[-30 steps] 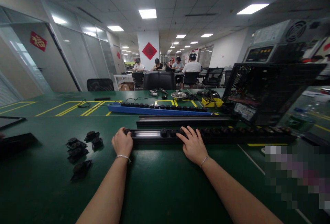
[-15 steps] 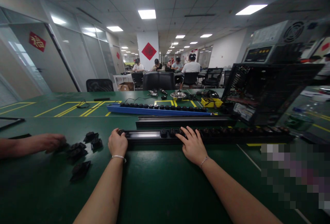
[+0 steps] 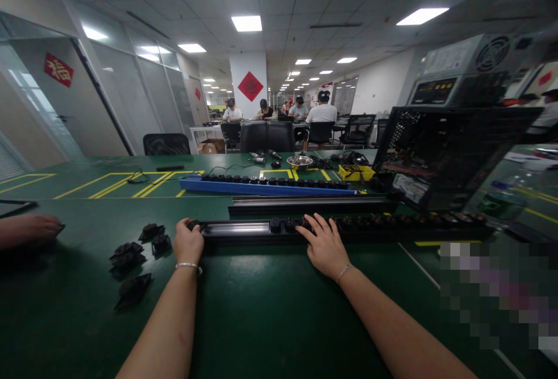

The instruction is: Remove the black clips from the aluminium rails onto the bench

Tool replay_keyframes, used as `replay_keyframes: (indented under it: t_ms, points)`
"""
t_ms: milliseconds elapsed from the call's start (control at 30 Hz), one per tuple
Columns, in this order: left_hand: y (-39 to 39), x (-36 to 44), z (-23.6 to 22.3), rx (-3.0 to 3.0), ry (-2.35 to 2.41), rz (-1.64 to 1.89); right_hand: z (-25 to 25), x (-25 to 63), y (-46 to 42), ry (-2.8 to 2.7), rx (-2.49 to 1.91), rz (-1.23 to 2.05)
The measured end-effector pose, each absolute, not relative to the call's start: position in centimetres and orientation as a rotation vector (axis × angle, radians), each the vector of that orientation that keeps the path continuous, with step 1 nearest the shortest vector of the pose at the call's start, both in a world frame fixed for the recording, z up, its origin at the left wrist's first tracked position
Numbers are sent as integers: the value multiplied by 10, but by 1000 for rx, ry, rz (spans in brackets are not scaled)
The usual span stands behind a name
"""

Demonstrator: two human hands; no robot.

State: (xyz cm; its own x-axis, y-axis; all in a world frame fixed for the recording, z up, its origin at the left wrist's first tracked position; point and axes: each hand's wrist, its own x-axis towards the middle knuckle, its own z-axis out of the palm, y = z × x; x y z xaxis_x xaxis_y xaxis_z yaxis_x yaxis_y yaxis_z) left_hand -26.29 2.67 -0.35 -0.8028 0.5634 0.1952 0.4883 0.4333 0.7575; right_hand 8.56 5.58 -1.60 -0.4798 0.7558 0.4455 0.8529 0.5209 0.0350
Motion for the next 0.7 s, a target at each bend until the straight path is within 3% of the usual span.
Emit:
replay_keyframes:
  t_ms: [700]
  points:
    - [22,-292,-8,755,2658,1373,-17,85,56,-2398,-1324,-363]
